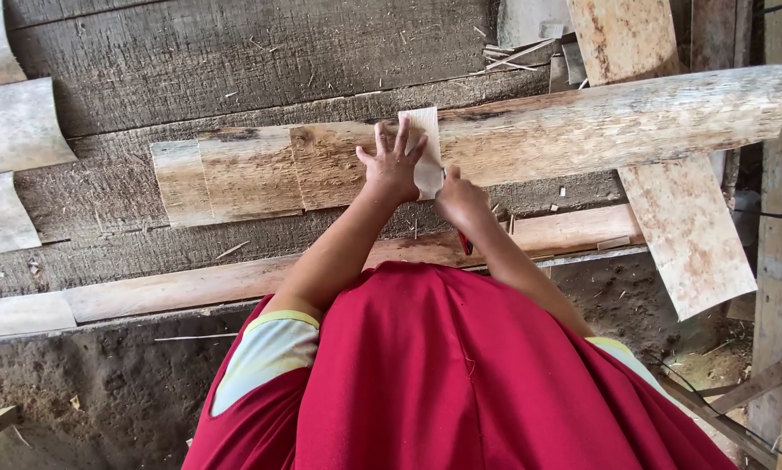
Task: Cutting and trimming thin wooden sheets or bark using a utility knife.
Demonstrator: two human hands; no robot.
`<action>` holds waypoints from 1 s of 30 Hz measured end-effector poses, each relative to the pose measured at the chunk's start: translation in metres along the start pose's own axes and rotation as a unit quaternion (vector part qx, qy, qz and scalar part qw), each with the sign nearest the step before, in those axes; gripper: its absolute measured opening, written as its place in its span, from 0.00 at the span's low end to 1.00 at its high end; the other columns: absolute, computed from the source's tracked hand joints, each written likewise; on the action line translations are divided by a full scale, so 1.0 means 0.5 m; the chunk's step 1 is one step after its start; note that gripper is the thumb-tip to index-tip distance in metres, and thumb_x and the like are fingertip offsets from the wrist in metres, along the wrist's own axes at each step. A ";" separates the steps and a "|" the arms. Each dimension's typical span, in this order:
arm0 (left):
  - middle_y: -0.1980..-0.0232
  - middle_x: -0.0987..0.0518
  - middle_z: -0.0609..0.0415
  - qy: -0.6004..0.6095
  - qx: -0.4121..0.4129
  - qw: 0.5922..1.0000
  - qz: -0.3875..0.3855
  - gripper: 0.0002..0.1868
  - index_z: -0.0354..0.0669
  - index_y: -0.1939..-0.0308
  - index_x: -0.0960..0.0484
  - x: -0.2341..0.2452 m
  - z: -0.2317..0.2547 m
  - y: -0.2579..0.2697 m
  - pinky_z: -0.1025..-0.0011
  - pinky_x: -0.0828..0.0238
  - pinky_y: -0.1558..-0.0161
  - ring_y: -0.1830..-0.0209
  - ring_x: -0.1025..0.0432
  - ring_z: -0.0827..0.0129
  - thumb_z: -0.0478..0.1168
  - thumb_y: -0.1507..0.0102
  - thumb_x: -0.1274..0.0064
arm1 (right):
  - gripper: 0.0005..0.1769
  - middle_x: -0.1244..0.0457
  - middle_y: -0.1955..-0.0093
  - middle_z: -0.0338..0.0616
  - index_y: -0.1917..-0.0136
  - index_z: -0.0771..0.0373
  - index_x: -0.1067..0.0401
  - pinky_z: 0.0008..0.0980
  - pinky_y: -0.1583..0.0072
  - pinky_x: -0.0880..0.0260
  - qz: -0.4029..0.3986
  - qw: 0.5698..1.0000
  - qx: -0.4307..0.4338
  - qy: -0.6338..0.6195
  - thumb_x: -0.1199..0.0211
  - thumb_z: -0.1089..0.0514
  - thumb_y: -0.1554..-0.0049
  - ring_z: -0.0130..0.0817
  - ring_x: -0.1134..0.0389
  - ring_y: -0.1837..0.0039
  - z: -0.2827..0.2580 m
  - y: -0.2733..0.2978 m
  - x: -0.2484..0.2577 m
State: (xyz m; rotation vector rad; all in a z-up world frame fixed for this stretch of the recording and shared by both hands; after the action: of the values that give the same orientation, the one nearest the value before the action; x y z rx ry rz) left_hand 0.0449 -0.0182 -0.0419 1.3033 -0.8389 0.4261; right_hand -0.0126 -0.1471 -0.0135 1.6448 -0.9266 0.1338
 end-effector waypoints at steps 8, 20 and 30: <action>0.16 0.72 0.52 0.012 -0.005 1.000 -0.002 0.55 0.69 0.19 0.51 0.047 0.003 0.038 0.18 0.53 0.39 0.20 0.70 0.30 0.60 0.46 0.38 | 0.24 0.34 0.41 0.73 0.34 0.72 0.46 0.69 0.34 0.40 -0.043 0.998 -0.020 0.046 0.57 0.60 0.41 0.71 0.35 0.34 0.002 0.076 -0.019; 0.16 0.71 0.53 0.013 -0.005 1.000 -0.011 0.55 0.68 0.19 0.52 0.045 0.001 0.038 0.19 0.53 0.39 0.20 0.70 0.31 0.58 0.44 0.37 | 0.23 0.36 0.52 0.62 0.34 0.67 0.43 0.52 0.46 0.37 0.004 1.000 0.025 -0.007 0.61 0.49 0.34 0.58 0.33 0.49 0.006 0.048 0.043; 0.15 0.70 0.52 0.015 -0.012 1.000 -0.002 0.58 0.70 0.19 0.53 0.049 0.007 0.044 0.18 0.53 0.39 0.20 0.69 0.31 0.68 0.46 0.37 | 0.20 0.32 0.54 0.61 0.36 0.62 0.46 0.58 0.43 0.32 0.135 0.990 0.038 0.030 0.63 0.48 0.34 0.62 0.28 0.45 -0.060 -0.122 0.087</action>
State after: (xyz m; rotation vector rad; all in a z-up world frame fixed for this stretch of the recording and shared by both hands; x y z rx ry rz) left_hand 0.0443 -0.0205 -0.0088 1.2740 -0.8136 0.4295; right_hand 0.0667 -0.1424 -0.0282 1.5694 -1.1060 0.4074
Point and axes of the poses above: each hand's wrist, its own y-axis away from the middle knuckle, its own x-axis out of the back of the hand, z = x × y, the point moved 6 cm from there along -y, towards the middle knuckle
